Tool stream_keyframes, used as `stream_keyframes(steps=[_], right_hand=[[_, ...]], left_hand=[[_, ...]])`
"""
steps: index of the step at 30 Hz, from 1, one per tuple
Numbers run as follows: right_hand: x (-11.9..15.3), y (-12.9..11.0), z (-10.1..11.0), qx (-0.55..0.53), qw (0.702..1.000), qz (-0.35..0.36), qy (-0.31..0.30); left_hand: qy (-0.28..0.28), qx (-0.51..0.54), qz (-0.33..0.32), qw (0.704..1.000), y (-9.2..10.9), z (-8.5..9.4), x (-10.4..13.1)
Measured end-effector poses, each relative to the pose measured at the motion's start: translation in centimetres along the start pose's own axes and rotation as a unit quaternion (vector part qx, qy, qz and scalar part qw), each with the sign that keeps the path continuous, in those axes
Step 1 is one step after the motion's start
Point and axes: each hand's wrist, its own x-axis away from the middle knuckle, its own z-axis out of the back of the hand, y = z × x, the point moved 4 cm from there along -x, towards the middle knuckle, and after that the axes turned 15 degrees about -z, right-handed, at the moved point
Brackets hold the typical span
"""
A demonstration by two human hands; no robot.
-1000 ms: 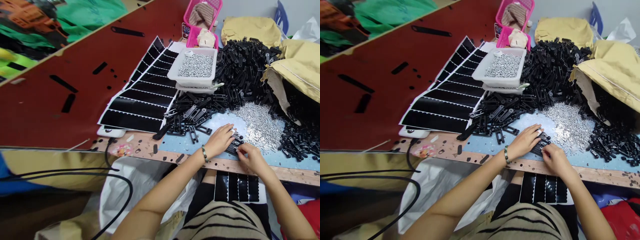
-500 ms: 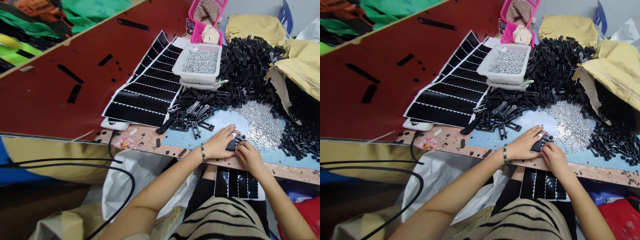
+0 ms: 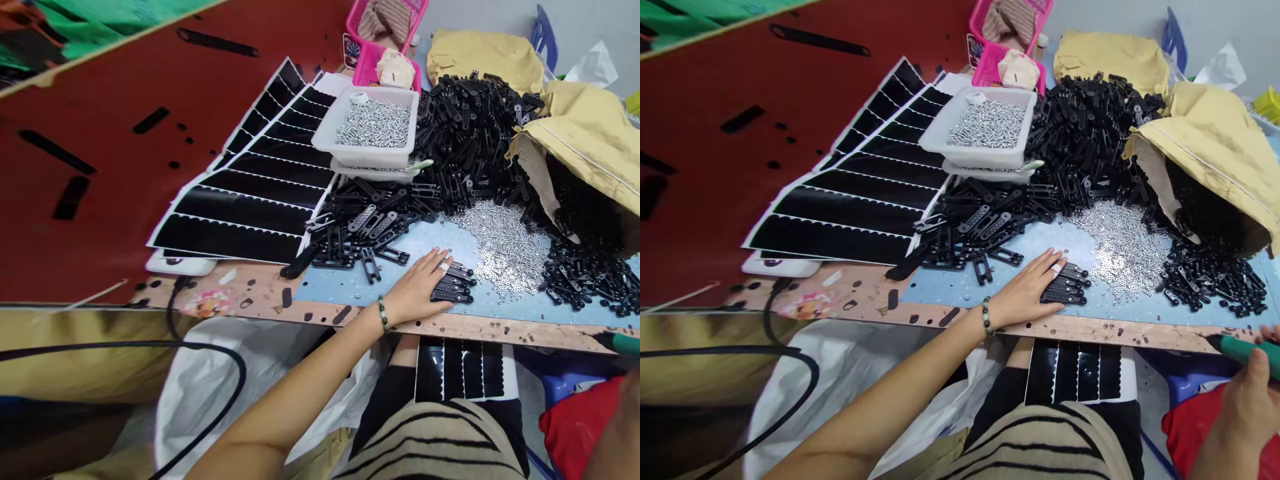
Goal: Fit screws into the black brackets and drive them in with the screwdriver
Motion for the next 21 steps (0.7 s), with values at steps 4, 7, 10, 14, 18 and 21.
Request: stream_keyframes(steps=[4,7,10,14,18,21], right_hand=[[1.2,-0.4,-6.3,-0.055,0.992,0.006,-0.109],[3.2,-0.9,-12.3,-0.099,0.968,-0.031,-0.228],[5.5,-1.5,-17.2,-0.132,0.938,-0.054,-0.315],[8.1,-1.6,-20.6,-0.161,0.909,-0.05,-0.382],[9.6,-1.2,-21.7,-0.166,0.896,-0.03,-0.411],[10.0,-0.9,-22.1,-0.155,0.886,-0.017,-0.436]], left_hand=[[0.005,-0.008,-0.008,1.0,-0.2,-0.2,0.0],[0.014,-0.012,-0.019,1.0,-0.3,-0.2,0.1],[0.023,-0.014,-0.023,0.999,-0.4,-0.2,0.2],[0.032,-0.013,-0.025,0.999,-0.3,-0.3,0.3],[0.046,0.0,-0.029,0.999,-0.2,-0.4,0.3],[0.056,0.005,-0.029,0.998,-0.2,-0.4,0.4]])
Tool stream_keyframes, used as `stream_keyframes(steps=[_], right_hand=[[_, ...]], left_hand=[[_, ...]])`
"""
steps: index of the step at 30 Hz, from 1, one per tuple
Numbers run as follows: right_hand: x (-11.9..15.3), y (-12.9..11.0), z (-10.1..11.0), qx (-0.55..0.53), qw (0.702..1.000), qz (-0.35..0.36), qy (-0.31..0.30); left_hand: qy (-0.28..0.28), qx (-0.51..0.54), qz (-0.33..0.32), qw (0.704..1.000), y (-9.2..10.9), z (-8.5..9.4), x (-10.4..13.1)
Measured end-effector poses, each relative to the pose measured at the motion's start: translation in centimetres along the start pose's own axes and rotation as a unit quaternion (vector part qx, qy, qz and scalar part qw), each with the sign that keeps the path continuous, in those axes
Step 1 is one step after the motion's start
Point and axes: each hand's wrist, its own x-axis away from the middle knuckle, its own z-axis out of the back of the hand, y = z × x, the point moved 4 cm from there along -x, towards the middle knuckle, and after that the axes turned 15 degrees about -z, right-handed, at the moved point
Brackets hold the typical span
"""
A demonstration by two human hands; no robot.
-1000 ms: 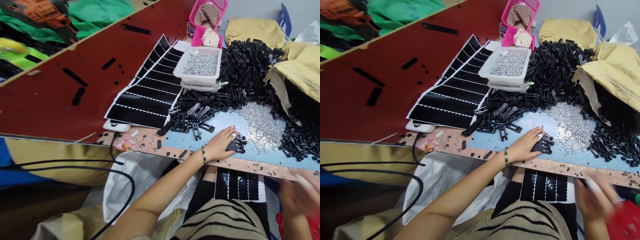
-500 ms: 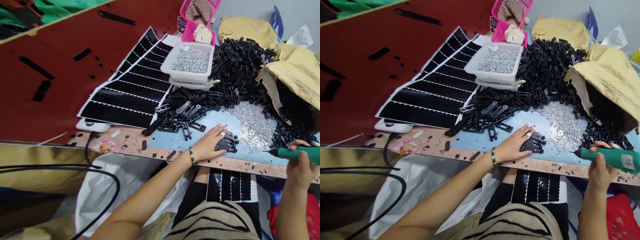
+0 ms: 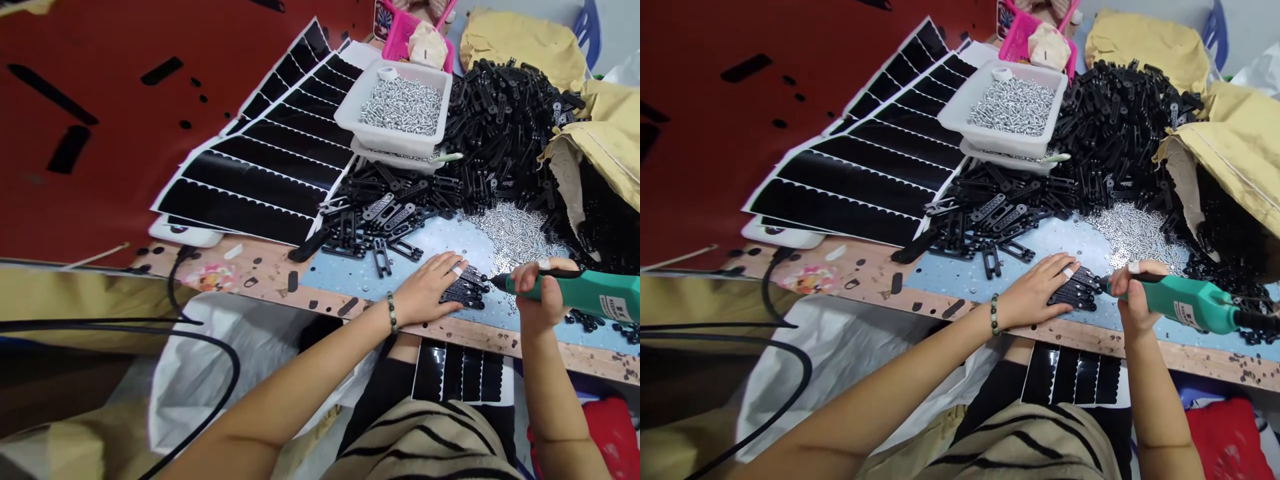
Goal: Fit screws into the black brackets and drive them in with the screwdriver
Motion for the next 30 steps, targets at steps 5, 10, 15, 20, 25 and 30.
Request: stream_keyframes(steps=[5,10,15,20,25,30], right_hand=[[-0.1,0.7,-0.4,0.021,0.999,-0.013,-0.042],[-0.3,1.4,-0.7,0.028,0.996,-0.011,-0.079],[-0.4,1.3,-1.0,0.044,0.99,-0.01,-0.132],[-0.5,-0.9,-0.9,-0.002,0.993,0.055,-0.105],[-0.7,-0.8,-1.3,-0.002,0.994,0.055,-0.093],[-0.9,0.3,-1.8,0.01,0.994,0.034,-0.105]], left_hand=[[0.007,-0.001,0.002,1.0,0.1,0.0,0.0],[0.014,-0.001,-0.002,1.0,0.1,-0.1,-0.1],[0.025,-0.004,-0.004,1.0,0.2,-0.1,-0.1],[0.011,-0.014,0.0,1.0,0.2,0.0,0.0],[0.017,-0.01,-0.001,1.0,0.3,0.2,-0.1],[0.023,-0.009,-0.004,1.0,0.4,0.1,0.0]])
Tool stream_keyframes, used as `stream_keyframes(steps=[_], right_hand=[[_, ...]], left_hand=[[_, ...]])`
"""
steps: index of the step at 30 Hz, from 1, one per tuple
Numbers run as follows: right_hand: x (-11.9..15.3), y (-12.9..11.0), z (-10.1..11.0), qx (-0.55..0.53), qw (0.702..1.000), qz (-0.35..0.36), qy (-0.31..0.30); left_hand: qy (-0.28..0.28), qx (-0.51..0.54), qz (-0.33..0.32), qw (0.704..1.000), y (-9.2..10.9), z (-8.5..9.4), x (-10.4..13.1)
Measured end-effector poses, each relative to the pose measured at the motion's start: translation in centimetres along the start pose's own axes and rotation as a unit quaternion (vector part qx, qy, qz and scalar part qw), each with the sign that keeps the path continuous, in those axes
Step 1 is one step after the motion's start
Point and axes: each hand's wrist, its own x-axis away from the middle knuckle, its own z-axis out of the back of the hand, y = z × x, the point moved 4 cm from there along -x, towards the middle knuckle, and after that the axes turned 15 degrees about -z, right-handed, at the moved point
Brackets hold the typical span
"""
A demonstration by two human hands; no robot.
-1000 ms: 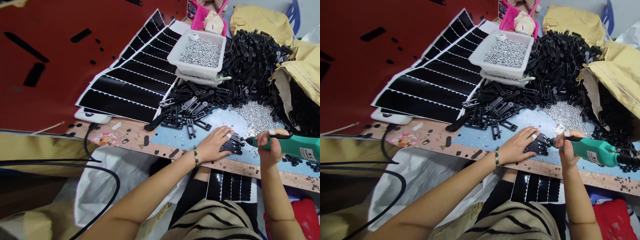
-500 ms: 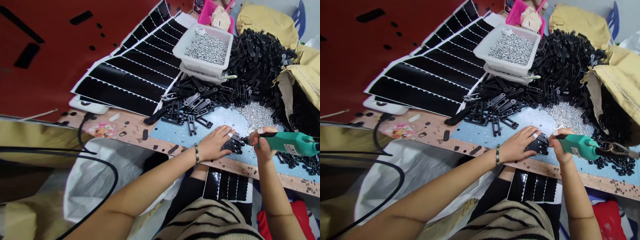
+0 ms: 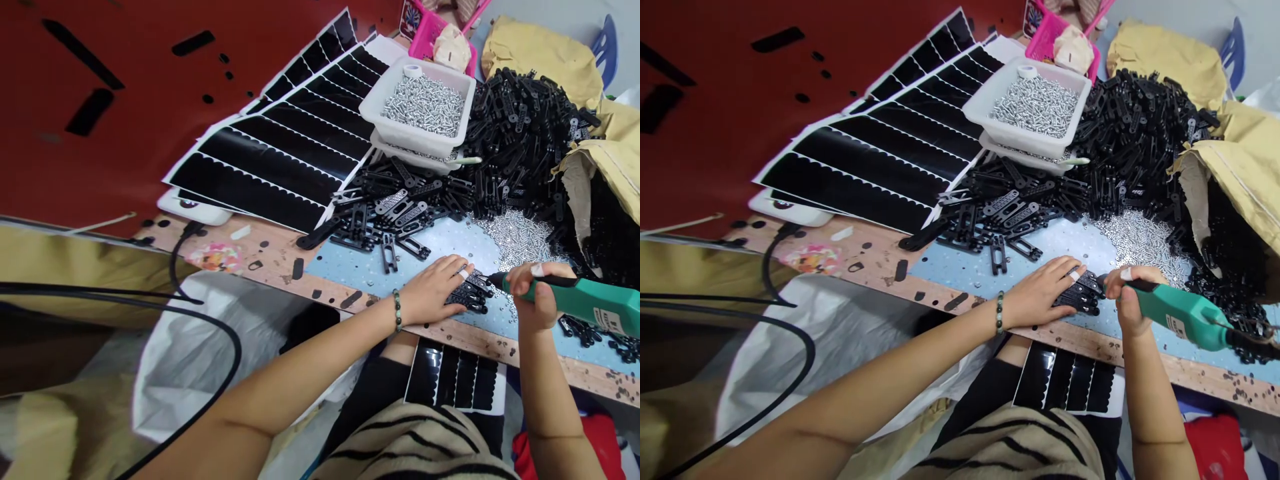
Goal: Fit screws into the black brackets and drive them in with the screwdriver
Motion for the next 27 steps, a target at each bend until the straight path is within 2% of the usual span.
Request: stream_keyframes(steps=[7,13,16,22,27], right_hand=[[0.2,0.0,-0.2,0.022,0.999,-0.013,-0.04],[0.8,-0.4,0.2,0.029,0.999,0.002,-0.02],[0.4,0.1,0.0,0.024,1.0,-0.007,-0.013],[-0.8,1.8,-0.3,0.062,0.995,-0.061,-0.054],[0.2,0.1,-0.4,0.048,0.998,-0.023,-0.037]], left_hand=[[0.012,0.014,-0.001,1.0,-0.1,-0.1,0.0],[-0.007,0.01,0.014,1.0,0.0,0.0,0.1],[-0.003,0.006,0.012,1.0,0.0,0.0,0.1],[0.012,0.004,0.005,1.0,0.0,-0.1,0.0],[0.013,0.007,0.008,1.0,0.0,-0.2,0.0]])
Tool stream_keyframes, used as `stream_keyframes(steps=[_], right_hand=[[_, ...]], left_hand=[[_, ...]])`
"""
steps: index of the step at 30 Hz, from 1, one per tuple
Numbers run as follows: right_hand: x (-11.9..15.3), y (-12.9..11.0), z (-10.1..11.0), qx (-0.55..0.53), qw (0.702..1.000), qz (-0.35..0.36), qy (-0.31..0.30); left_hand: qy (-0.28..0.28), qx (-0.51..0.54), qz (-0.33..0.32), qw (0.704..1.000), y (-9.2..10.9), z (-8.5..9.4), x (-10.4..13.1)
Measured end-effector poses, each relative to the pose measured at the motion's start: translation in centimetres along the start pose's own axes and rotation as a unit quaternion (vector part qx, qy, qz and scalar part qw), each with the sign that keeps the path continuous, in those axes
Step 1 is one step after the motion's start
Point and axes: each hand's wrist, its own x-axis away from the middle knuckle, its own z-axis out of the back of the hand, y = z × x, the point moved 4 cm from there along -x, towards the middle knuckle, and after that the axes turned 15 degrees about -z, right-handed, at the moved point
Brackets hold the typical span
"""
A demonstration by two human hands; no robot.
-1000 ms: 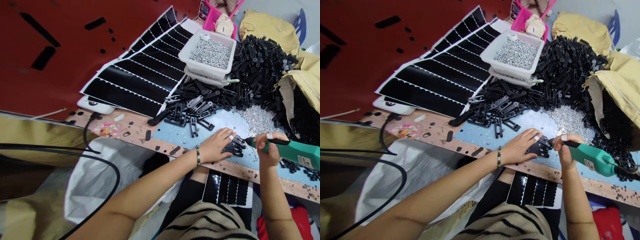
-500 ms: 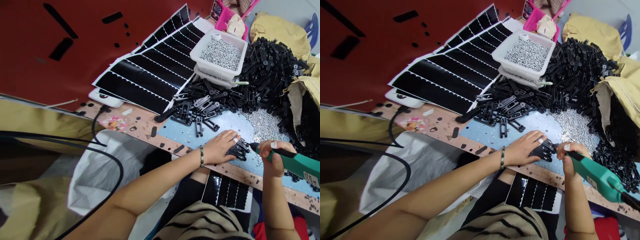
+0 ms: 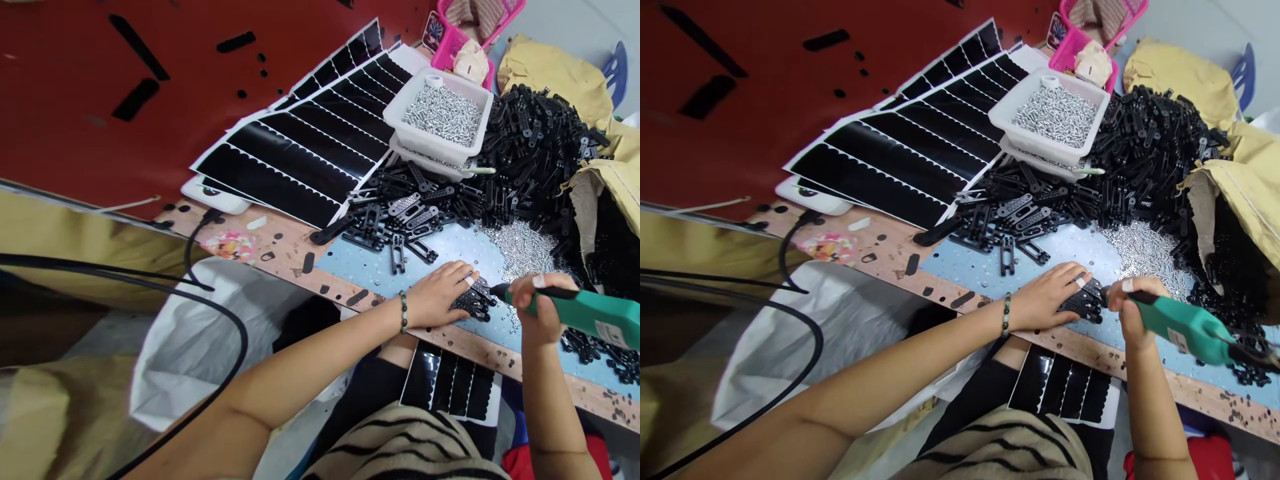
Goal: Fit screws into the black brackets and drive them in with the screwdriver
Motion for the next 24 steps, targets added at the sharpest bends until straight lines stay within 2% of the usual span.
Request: stream_keyframes(steps=[3,8,15,24], right_hand=[[0.9,-0.6,-0.3,-0.024,1.0,-0.001,-0.014],[1.3,0.3,-0.7,-0.015,0.998,-0.022,-0.056],[1.5,-0.1,-1.4,0.006,0.996,-0.002,-0.088],[2.0,-0.2,-0.6,-0.01,0.998,-0.016,-0.054]], left_hand=[[0.005,0.002,-0.003,1.0,0.0,0.1,-0.1],[0.008,0.004,-0.004,1.0,0.2,0.3,-0.2],[0.012,0.004,0.003,1.0,0.2,0.2,-0.1],[-0.015,-0.01,0.006,1.0,0.2,0.0,-0.1]])
